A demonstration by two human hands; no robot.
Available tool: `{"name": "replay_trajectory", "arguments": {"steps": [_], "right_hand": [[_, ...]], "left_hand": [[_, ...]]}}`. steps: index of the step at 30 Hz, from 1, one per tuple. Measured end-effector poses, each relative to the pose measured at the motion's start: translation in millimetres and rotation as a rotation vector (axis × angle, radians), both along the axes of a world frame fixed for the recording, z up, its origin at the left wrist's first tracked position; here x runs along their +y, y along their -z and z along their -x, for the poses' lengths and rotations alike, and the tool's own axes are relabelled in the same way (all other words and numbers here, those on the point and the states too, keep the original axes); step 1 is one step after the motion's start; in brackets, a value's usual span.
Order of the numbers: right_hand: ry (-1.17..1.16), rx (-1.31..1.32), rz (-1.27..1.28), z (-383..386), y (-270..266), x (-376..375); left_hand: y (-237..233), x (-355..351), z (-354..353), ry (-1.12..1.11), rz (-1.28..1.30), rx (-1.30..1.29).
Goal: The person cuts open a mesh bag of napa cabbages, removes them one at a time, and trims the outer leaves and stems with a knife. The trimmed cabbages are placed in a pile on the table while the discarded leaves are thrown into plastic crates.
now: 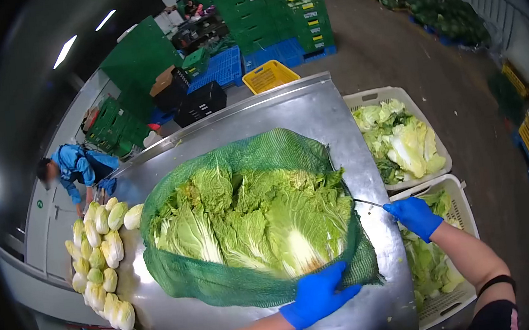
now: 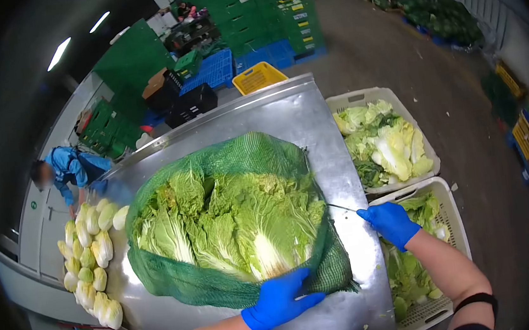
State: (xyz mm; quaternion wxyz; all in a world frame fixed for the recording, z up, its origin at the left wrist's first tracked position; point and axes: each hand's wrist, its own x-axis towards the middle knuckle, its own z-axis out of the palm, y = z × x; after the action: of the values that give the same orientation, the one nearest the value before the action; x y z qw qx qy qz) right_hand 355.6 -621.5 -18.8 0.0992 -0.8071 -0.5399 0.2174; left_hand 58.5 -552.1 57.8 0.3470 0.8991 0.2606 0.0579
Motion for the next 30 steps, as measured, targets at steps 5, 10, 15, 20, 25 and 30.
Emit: {"name": "replay_trajectory", "arguments": {"steps": [5,10,15,20,25,30], "right_hand": [[0.195,0.659,-0.28,38,-16,-12],[0.212,0.726,-0.326,129,-70,-23],[0.024,0.443,-0.34,197,-89,-27],[0.095,0.203,-0.226,225,-57,-42],[0.022,0.109,-0.045,226,-34,-91],[0.001,0.065,-0.191,230,-89,-69]], "left_hand": [[-14,6,35,0.173,-0.442,-0.093],[-28,3,78,-0.021,-0.406,0.163],[-5,-16,100,0.005,-0.572,-0.089],[20,-22,102,-0.003,-0.547,-0.156],[32,-41,119,0.037,-0.397,-0.125],[28,-42,118,-0.004,-0.434,-0.13]]}}
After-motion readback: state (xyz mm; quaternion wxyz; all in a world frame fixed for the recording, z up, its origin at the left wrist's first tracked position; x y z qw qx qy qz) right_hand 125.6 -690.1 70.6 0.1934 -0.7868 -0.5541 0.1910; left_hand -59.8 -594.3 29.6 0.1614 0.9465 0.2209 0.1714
